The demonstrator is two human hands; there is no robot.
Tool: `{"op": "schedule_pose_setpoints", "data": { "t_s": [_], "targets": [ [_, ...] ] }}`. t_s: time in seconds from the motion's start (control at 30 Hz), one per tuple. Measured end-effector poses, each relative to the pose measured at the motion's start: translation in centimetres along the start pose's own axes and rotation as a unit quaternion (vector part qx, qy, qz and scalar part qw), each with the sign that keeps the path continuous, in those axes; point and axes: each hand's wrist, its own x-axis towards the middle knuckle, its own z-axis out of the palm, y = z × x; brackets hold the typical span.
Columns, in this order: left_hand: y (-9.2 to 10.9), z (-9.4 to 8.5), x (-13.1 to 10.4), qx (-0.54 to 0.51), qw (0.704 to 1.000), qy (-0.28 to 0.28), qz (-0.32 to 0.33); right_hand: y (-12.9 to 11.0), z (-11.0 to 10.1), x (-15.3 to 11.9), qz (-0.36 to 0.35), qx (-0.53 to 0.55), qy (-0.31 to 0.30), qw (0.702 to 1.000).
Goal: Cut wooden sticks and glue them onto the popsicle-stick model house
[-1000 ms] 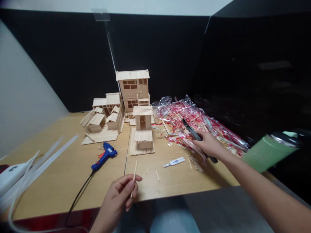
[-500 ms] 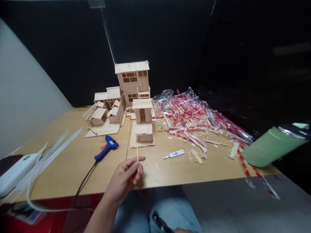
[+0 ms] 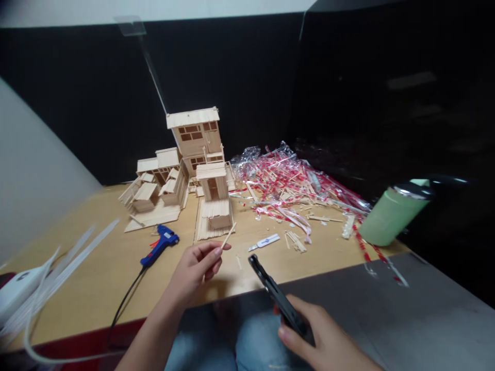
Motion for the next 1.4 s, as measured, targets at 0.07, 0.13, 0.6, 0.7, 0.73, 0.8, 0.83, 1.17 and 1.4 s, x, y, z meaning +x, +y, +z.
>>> {"op": "schedule_pose_setpoints", "data": {
  "t_s": [0.07,0.13,0.6,0.7,0.73,0.8,0.83,1.17,1.4],
  "targets": [
    [0.8,0.7,0.4,0.020,1.000,-0.008,0.008,-1.9,-0.9,1.9,-0.017,0.017,-0.017,1.000],
    [1.3,1.2,0.6,0.057,0.998,0.005,0.029,-3.2,-1.4,3.8,-0.035,0.028,-0.043,0.998],
    [1.8,1.9,2.5,0.242,0.967,-0.010,0.074,-5.8,-2.5,7.3,-0.119,-0.070,-0.036,0.990],
    [2.1,1.8,2.8,0.243,0.967,-0.021,0.072,-5.9,-2.8,7.3,-0.119,-0.085,-0.040,0.988],
    [2.1,1.8,2.9,0.245,0.967,-0.021,0.073,-6.0,-2.9,7.3,-0.121,-0.091,-0.041,0.988],
    [2.0,1.8,3.0,0.253,0.964,-0.016,0.080,-6.2,-3.1,7.4,-0.124,-0.108,-0.042,0.986],
    [2.0,1.8,3.1,0.259,0.962,-0.016,0.084,-6.2,-3.1,7.4,-0.125,-0.118,-0.040,0.984],
    [0.5,1.9,6.3,0.297,0.953,-0.018,0.063,-3.7,-3.2,10.1,-0.082,-0.194,0.013,0.978],
    [-1.0,1.2,5.4,0.146,0.989,-0.021,0.018,-3.4,-7.6,13.5,-0.058,-0.396,0.143,0.905]
  ]
}}
